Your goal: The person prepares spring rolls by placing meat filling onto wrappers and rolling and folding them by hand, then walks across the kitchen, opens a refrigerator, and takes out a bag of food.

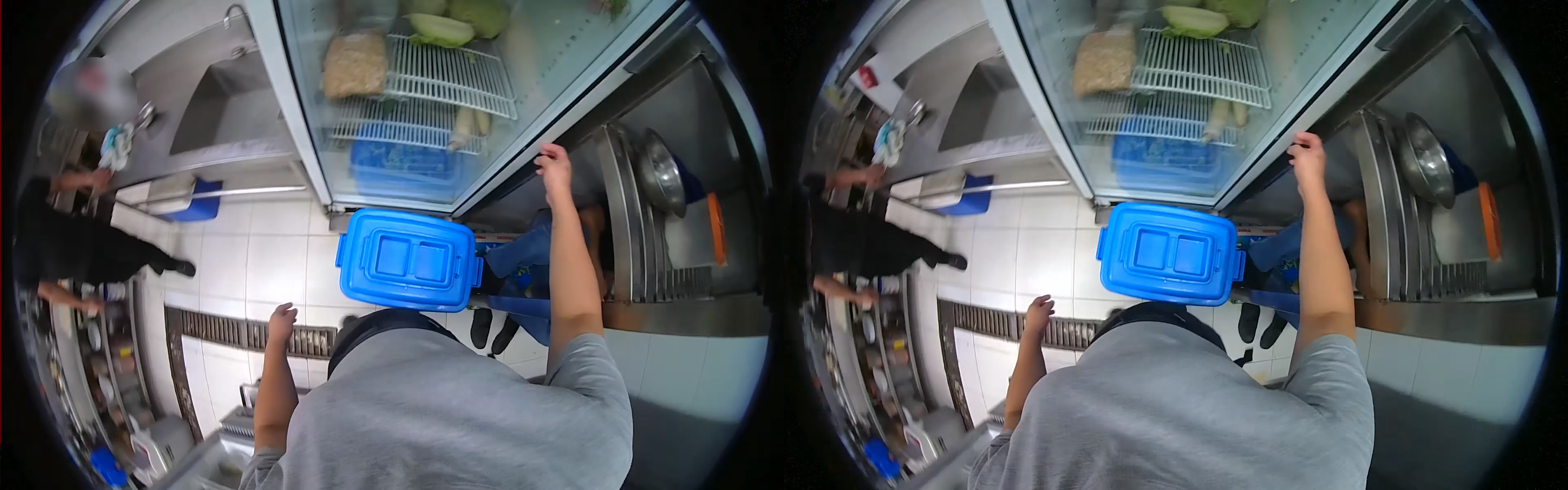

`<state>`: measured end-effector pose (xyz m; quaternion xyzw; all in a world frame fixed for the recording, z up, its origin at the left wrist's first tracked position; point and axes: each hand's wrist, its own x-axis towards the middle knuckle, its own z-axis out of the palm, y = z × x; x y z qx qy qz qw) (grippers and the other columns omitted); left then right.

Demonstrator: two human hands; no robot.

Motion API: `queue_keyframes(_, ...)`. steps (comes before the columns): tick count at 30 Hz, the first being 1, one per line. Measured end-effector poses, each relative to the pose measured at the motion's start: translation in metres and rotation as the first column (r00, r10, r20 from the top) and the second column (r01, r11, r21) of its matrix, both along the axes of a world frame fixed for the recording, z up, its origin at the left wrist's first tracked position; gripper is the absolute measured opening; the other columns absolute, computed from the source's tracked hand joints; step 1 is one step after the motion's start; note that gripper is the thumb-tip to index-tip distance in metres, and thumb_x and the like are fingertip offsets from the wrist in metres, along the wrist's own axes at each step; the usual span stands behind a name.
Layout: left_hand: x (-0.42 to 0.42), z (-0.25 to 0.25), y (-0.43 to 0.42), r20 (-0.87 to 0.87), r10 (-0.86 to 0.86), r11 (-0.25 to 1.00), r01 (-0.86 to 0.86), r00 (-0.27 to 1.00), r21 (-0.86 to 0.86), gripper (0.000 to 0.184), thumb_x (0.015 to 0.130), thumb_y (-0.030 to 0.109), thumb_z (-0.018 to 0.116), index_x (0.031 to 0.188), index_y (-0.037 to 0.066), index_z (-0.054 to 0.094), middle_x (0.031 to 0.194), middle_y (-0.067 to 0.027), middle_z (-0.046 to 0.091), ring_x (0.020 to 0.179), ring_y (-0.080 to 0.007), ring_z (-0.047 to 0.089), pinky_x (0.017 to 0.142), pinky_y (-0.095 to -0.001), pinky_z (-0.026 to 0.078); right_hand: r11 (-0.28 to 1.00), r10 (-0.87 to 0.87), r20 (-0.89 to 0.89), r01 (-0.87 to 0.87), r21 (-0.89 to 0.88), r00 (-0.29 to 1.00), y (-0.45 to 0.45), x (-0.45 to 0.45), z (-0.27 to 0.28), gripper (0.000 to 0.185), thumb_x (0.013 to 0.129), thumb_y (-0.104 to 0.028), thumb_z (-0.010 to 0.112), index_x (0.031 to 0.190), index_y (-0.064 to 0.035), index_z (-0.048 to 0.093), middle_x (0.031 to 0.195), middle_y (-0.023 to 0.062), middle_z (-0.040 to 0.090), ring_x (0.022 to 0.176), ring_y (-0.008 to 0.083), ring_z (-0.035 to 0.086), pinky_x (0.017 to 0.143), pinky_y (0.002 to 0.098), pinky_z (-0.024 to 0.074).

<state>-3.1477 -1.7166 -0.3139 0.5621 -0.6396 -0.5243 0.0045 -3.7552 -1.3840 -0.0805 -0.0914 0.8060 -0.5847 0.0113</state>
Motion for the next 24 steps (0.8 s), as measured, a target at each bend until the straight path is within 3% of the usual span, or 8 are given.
queue_keyframes(2, 0.006, 0.025, 0.035, -0.043, 0.028, 0.995, -0.023, 0.999, 0.098, 0.040, 0.087, 0.021, 0.065, 0.123, 0.003, 0.060, 0.092, -0.0075, 0.067, 0.074, -0.0147, 0.061, 0.062, -0.0288, 0.047, 0.997, -0.060, -0.045, 0.062, 0.038, 0.997, 0.004, 0.005, 0.006, 0.055, 0.076, 0.001, 0.061, 0.129, -0.0046, 0.049, 0.110, 0.0089, 0.060, 0.086, 0.0156, 0.061, 0.064, 0.0267, 0.0489)
queue_keyframes(6, 0.060, 0.023, 0.066, -0.063, 0.037, 0.994, -0.030, 0.997, 0.104, 0.037, 0.087, 0.017, 0.064, 0.120, 0.001, 0.061, 0.090, -0.0068, 0.067, 0.074, -0.0135, 0.061, 0.063, -0.0260, 0.045, 0.985, 0.173, 0.048, -0.174, 0.011, 0.984, -0.009, 0.006, 0.009, 0.071, 0.072, 0.002, 0.061, 0.139, -0.0034, 0.040, 0.109, 0.0108, 0.062, 0.081, 0.0180, 0.061, 0.065, 0.0280, 0.0498)
queue_keyframes(11, 0.173, 0.009, 0.141, 0.280, 0.177, 0.975, -0.207, 0.944, 0.081, 0.035, 0.083, 0.015, 0.062, 0.114, -0.002, 0.064, 0.090, -0.0121, 0.068, 0.075, -0.0191, 0.065, 0.060, -0.0316, 0.053, 0.970, 0.241, 0.087, -0.238, -0.039, 0.967, -0.006, 0.004, 0.009, 0.074, 0.072, 0.003, 0.061, 0.141, -0.0061, 0.038, 0.104, 0.0106, 0.063, 0.079, 0.0165, 0.060, 0.064, 0.0270, 0.0497)
queue_keyframes(13, 0.228, -0.017, 0.181, 0.232, 0.231, 0.948, -0.272, 0.945, 0.166, 0.033, 0.083, 0.018, 0.062, 0.112, 0.002, 0.066, 0.081, -0.0079, 0.067, 0.064, -0.0167, 0.060, 0.053, -0.0301, 0.048, 0.964, 0.261, 0.080, -0.255, -0.078, 0.962, -0.005, 0.007, 0.007, 0.074, 0.072, 0.004, 0.061, 0.141, -0.0078, 0.038, 0.101, 0.0090, 0.062, 0.077, 0.0160, 0.060, 0.064, 0.0271, 0.0498)
queue_keyframes(15, 0.260, -0.038, 0.221, 0.416, 0.139, 0.950, -0.240, 0.899, 0.201, 0.031, 0.083, 0.022, 0.064, 0.106, 0.004, 0.069, 0.072, -0.0093, 0.066, 0.059, -0.0170, 0.062, 0.051, -0.0336, 0.049, 0.955, 0.281, 0.133, -0.263, -0.140, 0.950, -0.003, 0.009, 0.007, 0.073, 0.072, 0.003, 0.060, 0.141, -0.0089, 0.038, 0.102, 0.0084, 0.062, 0.079, 0.0160, 0.060, 0.065, 0.0278, 0.0497)
queue_keyframes(17, 0.266, -0.021, 0.253, 0.431, -0.114, 0.967, 0.000, 0.895, 0.255, 0.032, 0.082, 0.024, 0.065, 0.106, 0.003, 0.070, 0.075, -0.0109, 0.069, 0.061, -0.0192, 0.065, 0.054, -0.0347, 0.052, 0.941, 0.309, 0.175, -0.274, -0.197, 0.935, -0.003, 0.000, 0.003, 0.074, 0.074, 0.002, 0.060, 0.142, -0.0115, 0.035, 0.110, 0.0074, 0.060, 0.085, 0.0174, 0.060, 0.070, 0.0318, 0.0496)
queue_keyframes(21, 0.267, -0.014, 0.296, 0.505, -0.185, 0.972, 0.082, 0.843, 0.219, 0.036, 0.079, 0.026, 0.068, 0.107, 0.003, 0.071, 0.092, -0.0148, 0.072, 0.082, -0.0241, 0.070, 0.075, -0.0371, 0.055, 0.901, 0.369, 0.205, -0.295, -0.317, 0.906, -0.002, 0.002, 0.007, 0.070, 0.077, -0.001, 0.060, 0.141, -0.0130, 0.035, 0.115, 0.0064, 0.058, 0.094, 0.0204, 0.060, 0.078, 0.0348, 0.0484)
queue_keyframes(24, 0.265, -0.015, 0.310, 0.482, -0.106, 0.986, 0.029, 0.870, 0.164, 0.037, 0.079, 0.028, 0.069, 0.106, 0.004, 0.071, 0.095, -0.0155, 0.072, 0.089, -0.0256, 0.070, 0.082, -0.0371, 0.053, 0.857, 0.447, 0.268, -0.322, -0.403, 0.854, -0.001, -0.009, 0.011, 0.074, 0.076, -0.001, 0.058, 0.144, -0.0167, 0.031, 0.121, 0.0066, 0.056, 0.098, 0.0224, 0.061, 0.079, 0.0363, 0.0478)
